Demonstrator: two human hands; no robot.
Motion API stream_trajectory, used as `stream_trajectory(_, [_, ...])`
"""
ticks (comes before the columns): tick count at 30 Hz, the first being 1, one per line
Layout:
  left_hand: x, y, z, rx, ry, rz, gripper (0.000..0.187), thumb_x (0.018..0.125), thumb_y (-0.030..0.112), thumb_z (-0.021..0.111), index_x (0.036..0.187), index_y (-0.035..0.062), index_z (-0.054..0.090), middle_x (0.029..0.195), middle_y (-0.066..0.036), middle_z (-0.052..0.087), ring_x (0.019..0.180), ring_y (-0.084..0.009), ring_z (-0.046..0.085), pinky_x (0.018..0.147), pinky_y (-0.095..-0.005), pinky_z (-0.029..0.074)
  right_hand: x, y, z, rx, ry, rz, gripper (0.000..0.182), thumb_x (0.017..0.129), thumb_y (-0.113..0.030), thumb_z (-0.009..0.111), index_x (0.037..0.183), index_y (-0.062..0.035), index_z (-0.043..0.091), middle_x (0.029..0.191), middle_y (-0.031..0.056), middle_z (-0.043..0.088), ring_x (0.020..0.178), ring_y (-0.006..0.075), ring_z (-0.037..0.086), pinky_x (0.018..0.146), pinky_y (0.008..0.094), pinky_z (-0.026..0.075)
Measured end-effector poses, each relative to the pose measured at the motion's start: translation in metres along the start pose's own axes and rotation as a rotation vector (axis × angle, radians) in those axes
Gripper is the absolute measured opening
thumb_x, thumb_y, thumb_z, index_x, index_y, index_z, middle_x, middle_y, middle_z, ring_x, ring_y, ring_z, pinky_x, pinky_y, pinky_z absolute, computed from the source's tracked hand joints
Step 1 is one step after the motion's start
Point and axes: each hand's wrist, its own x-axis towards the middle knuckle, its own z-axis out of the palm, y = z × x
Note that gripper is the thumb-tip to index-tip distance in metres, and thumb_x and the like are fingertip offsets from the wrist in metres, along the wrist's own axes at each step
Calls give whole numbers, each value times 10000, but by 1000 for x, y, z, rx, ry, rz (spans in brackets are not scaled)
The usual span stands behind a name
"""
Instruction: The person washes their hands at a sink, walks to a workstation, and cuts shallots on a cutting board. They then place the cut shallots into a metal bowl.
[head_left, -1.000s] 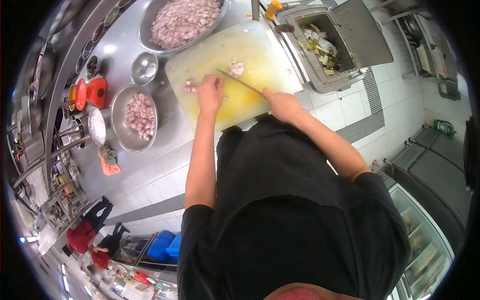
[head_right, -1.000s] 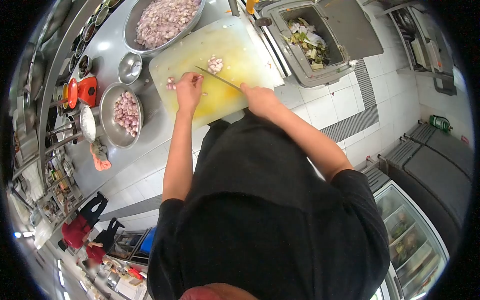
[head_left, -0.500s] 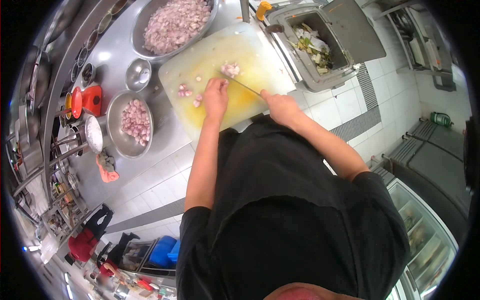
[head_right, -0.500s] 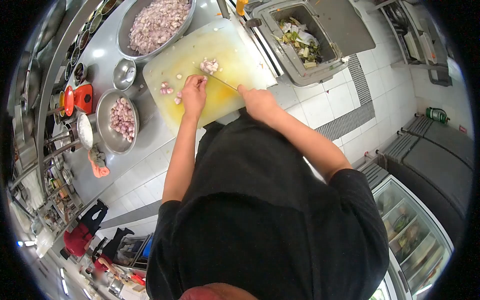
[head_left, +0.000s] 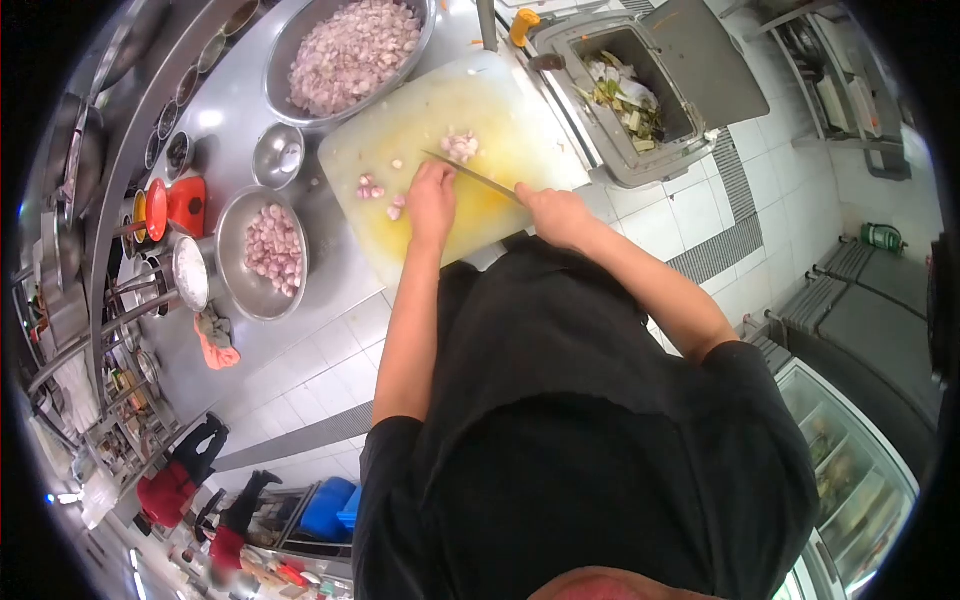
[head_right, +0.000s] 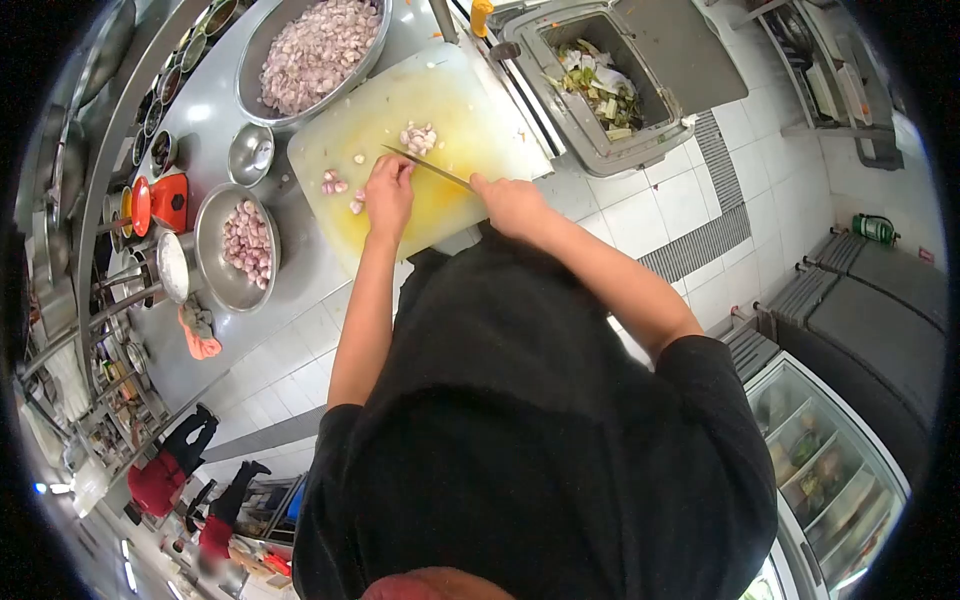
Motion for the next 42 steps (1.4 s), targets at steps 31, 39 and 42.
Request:
stream_trajectory(31, [13, -7, 16, 147, -1, 257, 145, 889, -45, 625, 1011, 22, 666, 1057, -161, 673, 1008, -372, 640, 868, -435, 526, -14, 5, -9, 93, 14, 122, 387, 874, -19, 564, 1256, -45, 507, 851, 199, 729, 815, 394, 731, 697, 494, 574])
stream_trajectory(39, [13, -15, 21, 178, 2, 280, 161, 872, -53, 614, 1003, 21, 670, 1061, -171, 680, 1013, -371, 649, 890, -443, 539, -10, 9, -3, -87, 209, 14, 306, 866, -58, 603, 1156, -62, 505, 735, 121, 707, 674, 326, 727, 568, 436, 561])
stream_trajectory(42, [17, -19, 21, 196, 20, 274, 163, 867, -53, 614, 1002, 18, 670, 1058, -167, 685, 1006, -370, 656, 883, -447, 543, -17, -1, -17, -162, 148, 22, 311, 867, -56, 603, 1163, -63, 508, 735, 120, 707, 671, 326, 727, 560, 428, 562])
